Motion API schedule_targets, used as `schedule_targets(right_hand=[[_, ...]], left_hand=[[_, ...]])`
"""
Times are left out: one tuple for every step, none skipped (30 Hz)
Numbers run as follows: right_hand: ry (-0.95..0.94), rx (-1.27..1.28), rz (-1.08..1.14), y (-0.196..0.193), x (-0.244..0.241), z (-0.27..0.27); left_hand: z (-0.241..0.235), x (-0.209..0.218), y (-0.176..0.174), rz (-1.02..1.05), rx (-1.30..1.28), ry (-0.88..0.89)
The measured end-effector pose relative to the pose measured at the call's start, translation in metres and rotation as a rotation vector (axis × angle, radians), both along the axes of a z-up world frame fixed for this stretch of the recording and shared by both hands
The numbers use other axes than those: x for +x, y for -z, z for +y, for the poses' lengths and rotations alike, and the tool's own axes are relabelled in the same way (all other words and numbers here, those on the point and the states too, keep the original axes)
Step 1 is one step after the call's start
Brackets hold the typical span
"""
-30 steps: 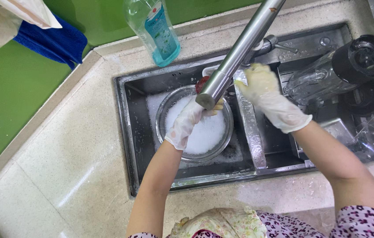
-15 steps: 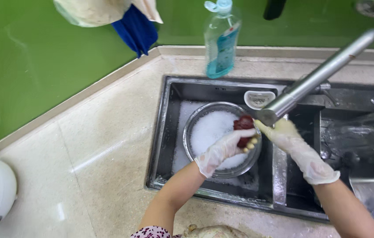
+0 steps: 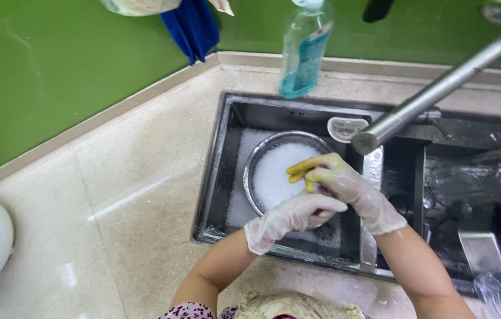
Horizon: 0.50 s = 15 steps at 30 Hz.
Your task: The person wipes a countertop with a cloth, rinses and wrings the cloth in a sink filled with soapy water, then resumes wiping the countertop and nearby wall surfaces.
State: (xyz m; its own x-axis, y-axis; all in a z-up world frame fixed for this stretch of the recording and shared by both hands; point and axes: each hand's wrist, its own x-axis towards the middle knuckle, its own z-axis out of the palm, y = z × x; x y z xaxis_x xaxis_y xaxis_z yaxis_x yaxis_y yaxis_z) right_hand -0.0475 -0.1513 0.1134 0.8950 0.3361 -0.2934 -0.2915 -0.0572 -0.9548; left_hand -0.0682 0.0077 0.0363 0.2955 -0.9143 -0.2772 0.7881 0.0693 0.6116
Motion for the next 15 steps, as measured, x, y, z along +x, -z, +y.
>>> schedule_targets(right_hand=[[0.015,-0.093,-0.037,0.013,0.003,0.002],[0.027,-0.111,-0.105,0.029,0.009,0.004],[0.037,-0.130,-0.172,0.046,0.012,0.006],[0.046,-0.132,-0.173,0.066,0.017,0.011],[0.179,-0.177,-0.063,0.085,0.020,0.017],[0.306,-0.219,0.046,0.103,0.021,0.019],[0.309,-0.220,0.044,0.119,0.021,0.021],[0.402,-0.461,-0.011,0.134,0.019,0.027],[0.492,-0.703,-0.068,0.149,0.013,0.031],[0.493,-0.704,-0.075,0.161,0.008,0.032],[0.605,-0.659,-0.018,0.173,-0.001,0.034],[0.716,-0.609,0.041,0.182,-0.006,0.035],[0.716,-0.608,0.034,0.188,-0.009,0.026],[0.621,-0.539,-0.056,0.190,-0.018,0.018],[0.524,-0.467,-0.144,0.189,-0.028,0.016]], left_hand=[[-0.002,0.000,0.013,-0.103,0.082,-0.054],[-0.009,0.000,0.028,-0.097,0.078,-0.039],[-0.017,0.001,0.044,-0.171,0.247,-0.167],[-0.024,0.004,0.063,-0.256,0.414,-0.304],[-0.035,0.007,0.081,-0.259,0.411,-0.296],[-0.046,0.010,0.096,-0.478,0.462,-0.437],[-0.052,0.012,0.107,-0.698,0.509,-0.579],[-0.051,0.010,0.112,-0.697,0.511,-0.578],[-0.048,0.007,0.112,-0.771,0.833,-0.347],[-0.046,0.008,0.107,-0.834,1.144,-0.101],[-0.045,0.008,0.101,-0.839,1.143,-0.107],[-0.043,0.007,0.096,-0.860,1.176,-0.120],[-0.039,0.009,0.093,-0.881,1.210,-0.132],[-0.030,0.010,0.095,-0.874,1.215,-0.132],[-0.019,0.017,0.100,-0.903,1.156,-0.228]])
